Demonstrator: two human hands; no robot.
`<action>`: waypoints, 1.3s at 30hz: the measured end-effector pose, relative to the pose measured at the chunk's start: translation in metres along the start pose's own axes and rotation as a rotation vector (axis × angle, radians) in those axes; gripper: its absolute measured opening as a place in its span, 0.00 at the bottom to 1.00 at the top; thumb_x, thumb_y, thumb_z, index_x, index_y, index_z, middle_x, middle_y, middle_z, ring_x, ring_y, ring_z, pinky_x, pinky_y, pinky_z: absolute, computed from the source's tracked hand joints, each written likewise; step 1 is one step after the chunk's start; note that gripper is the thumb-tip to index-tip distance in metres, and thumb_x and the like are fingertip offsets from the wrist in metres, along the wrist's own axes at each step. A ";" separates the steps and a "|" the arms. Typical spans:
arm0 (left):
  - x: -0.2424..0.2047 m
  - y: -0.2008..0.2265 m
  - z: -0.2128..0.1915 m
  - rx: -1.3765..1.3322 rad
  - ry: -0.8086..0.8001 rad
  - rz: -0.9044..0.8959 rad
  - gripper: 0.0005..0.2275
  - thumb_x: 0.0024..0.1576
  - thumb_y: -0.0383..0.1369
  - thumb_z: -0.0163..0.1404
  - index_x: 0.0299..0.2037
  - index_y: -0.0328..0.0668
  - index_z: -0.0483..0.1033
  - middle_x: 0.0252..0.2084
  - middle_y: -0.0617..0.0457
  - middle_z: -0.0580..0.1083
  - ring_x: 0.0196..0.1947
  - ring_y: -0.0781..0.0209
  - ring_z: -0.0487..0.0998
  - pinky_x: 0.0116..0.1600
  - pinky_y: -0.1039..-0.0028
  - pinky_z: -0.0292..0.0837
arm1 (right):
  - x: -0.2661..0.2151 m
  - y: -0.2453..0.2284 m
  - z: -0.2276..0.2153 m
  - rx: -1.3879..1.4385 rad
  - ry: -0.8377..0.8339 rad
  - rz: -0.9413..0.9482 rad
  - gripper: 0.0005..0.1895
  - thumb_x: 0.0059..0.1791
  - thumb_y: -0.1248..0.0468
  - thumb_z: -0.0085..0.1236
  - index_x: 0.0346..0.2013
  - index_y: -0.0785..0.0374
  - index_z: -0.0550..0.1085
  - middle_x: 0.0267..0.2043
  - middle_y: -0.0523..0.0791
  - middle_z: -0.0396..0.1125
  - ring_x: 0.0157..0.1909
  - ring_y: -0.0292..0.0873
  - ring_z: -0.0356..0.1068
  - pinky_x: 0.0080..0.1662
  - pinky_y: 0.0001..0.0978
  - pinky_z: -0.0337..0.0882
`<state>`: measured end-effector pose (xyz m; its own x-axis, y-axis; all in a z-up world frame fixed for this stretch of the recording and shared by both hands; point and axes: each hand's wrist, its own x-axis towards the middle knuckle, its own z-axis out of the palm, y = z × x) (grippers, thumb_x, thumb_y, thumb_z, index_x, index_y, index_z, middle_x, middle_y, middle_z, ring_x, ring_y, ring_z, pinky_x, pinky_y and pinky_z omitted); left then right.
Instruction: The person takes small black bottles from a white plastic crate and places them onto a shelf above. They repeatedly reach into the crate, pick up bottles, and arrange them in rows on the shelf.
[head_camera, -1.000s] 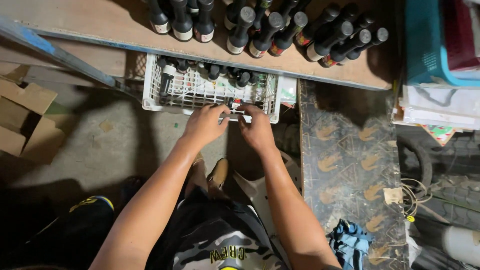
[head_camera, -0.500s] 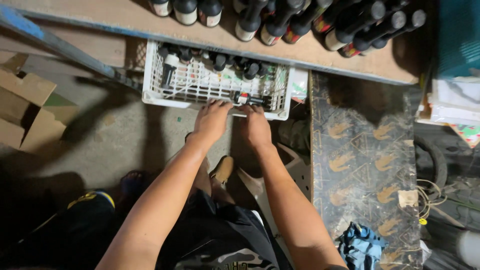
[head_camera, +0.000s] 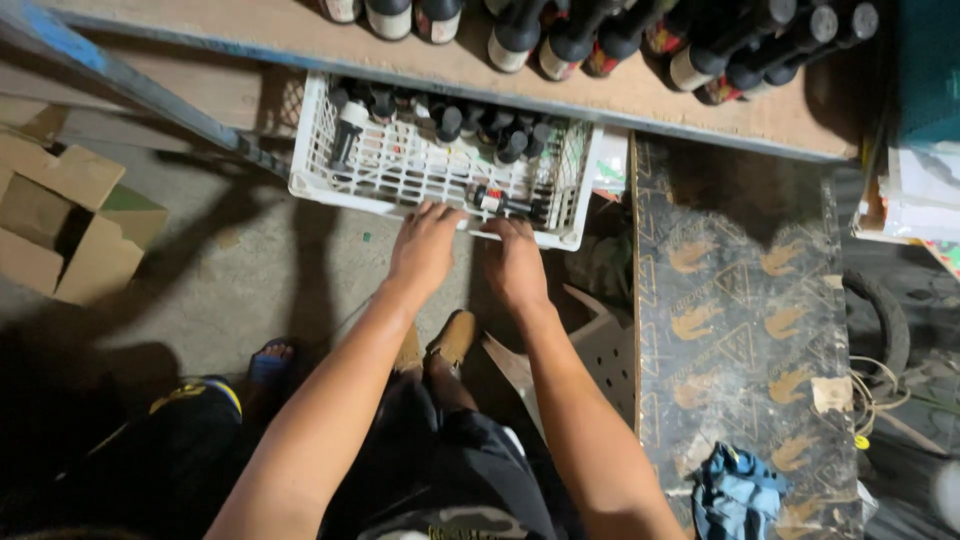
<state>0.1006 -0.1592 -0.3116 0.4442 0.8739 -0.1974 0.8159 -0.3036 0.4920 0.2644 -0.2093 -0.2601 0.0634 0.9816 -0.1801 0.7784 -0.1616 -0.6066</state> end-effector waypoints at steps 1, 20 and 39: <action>-0.001 0.002 -0.006 0.000 -0.001 -0.002 0.24 0.50 0.24 0.60 0.59 0.50 0.73 0.57 0.50 0.72 0.64 0.50 0.66 0.65 0.56 0.66 | 0.002 0.001 0.001 0.000 -0.002 0.000 0.13 0.49 0.66 0.55 0.48 0.54 0.76 0.48 0.50 0.71 0.59 0.55 0.68 0.59 0.46 0.72; 0.033 0.002 0.003 -0.119 0.212 0.043 0.10 0.57 0.36 0.53 0.48 0.54 0.79 0.45 0.50 0.77 0.53 0.47 0.76 0.58 0.52 0.69 | 0.022 0.005 -0.014 0.032 0.208 0.047 0.16 0.47 0.66 0.61 0.50 0.59 0.76 0.44 0.55 0.72 0.52 0.61 0.73 0.56 0.51 0.72; 0.016 0.002 0.029 0.141 -0.250 0.026 0.12 0.59 0.31 0.50 0.49 0.59 0.83 0.38 0.45 0.82 0.44 0.42 0.84 0.49 0.54 0.77 | 0.002 0.059 0.007 -0.358 -0.217 0.118 0.26 0.42 0.60 0.54 0.54 0.33 0.78 0.45 0.42 0.78 0.50 0.54 0.77 0.60 0.50 0.70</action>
<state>0.1199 -0.1573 -0.3383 0.5290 0.7498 -0.3974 0.8385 -0.3897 0.3808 0.3063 -0.2172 -0.3022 0.0621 0.9083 -0.4136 0.9435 -0.1886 -0.2725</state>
